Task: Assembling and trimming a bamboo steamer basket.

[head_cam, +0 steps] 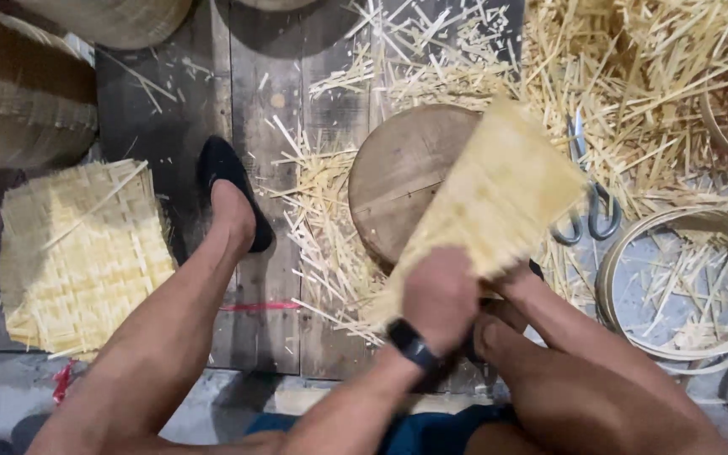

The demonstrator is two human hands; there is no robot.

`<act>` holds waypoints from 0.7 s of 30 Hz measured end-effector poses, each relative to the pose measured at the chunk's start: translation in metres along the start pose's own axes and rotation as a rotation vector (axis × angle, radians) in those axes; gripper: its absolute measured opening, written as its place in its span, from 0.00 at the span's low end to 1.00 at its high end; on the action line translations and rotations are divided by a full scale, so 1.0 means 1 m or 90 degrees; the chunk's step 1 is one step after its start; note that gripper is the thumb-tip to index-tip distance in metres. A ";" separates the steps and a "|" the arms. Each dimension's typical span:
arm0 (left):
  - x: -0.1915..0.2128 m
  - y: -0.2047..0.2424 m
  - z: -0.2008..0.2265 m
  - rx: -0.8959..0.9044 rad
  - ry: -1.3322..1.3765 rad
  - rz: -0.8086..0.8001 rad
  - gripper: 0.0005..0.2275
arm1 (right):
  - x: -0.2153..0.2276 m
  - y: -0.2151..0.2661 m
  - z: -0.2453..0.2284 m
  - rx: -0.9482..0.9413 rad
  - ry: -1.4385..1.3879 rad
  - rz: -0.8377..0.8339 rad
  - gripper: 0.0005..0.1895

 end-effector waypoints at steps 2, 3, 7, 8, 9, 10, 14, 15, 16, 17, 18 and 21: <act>0.002 0.006 0.008 -0.017 -0.005 -0.023 0.06 | -0.009 -0.003 0.007 -0.011 0.027 -0.051 0.29; -0.001 0.007 0.014 -0.039 -0.012 -0.048 0.07 | -0.016 -0.005 0.015 -0.027 0.054 -0.098 0.28; 0.061 -0.034 -0.067 0.167 0.093 0.076 0.11 | -0.033 0.009 0.011 -0.059 0.090 -0.217 0.25; 0.066 -0.054 -0.114 0.303 0.099 0.075 0.09 | -0.013 0.001 0.005 -0.044 0.024 -0.089 0.29; 0.071 -0.070 -0.159 0.439 0.104 0.070 0.09 | 0.009 -0.003 0.001 -0.028 -0.039 0.040 0.33; 0.066 -0.082 -0.188 0.433 0.105 0.070 0.09 | 0.008 -0.003 0.002 -0.031 -0.036 0.044 0.33; 0.044 -0.106 -0.277 0.484 0.131 0.033 0.17 | 0.013 -0.002 0.007 -0.031 -0.072 0.115 0.33; 0.034 -0.104 -0.292 0.518 0.127 0.008 0.20 | 0.014 0.000 0.007 -0.023 -0.076 0.117 0.33; 0.035 -0.100 -0.295 0.512 0.129 -0.007 0.20 | 0.011 0.005 0.012 -0.038 -0.071 0.114 0.33; 0.040 -0.097 -0.296 0.492 0.102 0.001 0.20 | 0.012 0.010 0.014 -0.020 -0.115 0.148 0.34; 0.040 -0.104 -0.294 0.463 0.080 0.006 0.21 | 0.016 0.016 0.021 -0.008 -0.150 0.185 0.34; 0.039 -0.102 -0.304 0.470 0.142 0.012 0.23 | 0.009 0.085 0.071 -0.208 -0.186 0.355 0.25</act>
Point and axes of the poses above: each hand's wrist, its own y-axis away from the middle knuckle, its own x-axis out of the back of the hand, z = x × y, the point moved 9 cm from there along -y, towards the middle knuckle, and after that the axes turned 12 degrees about x, right-handed, at the moved point
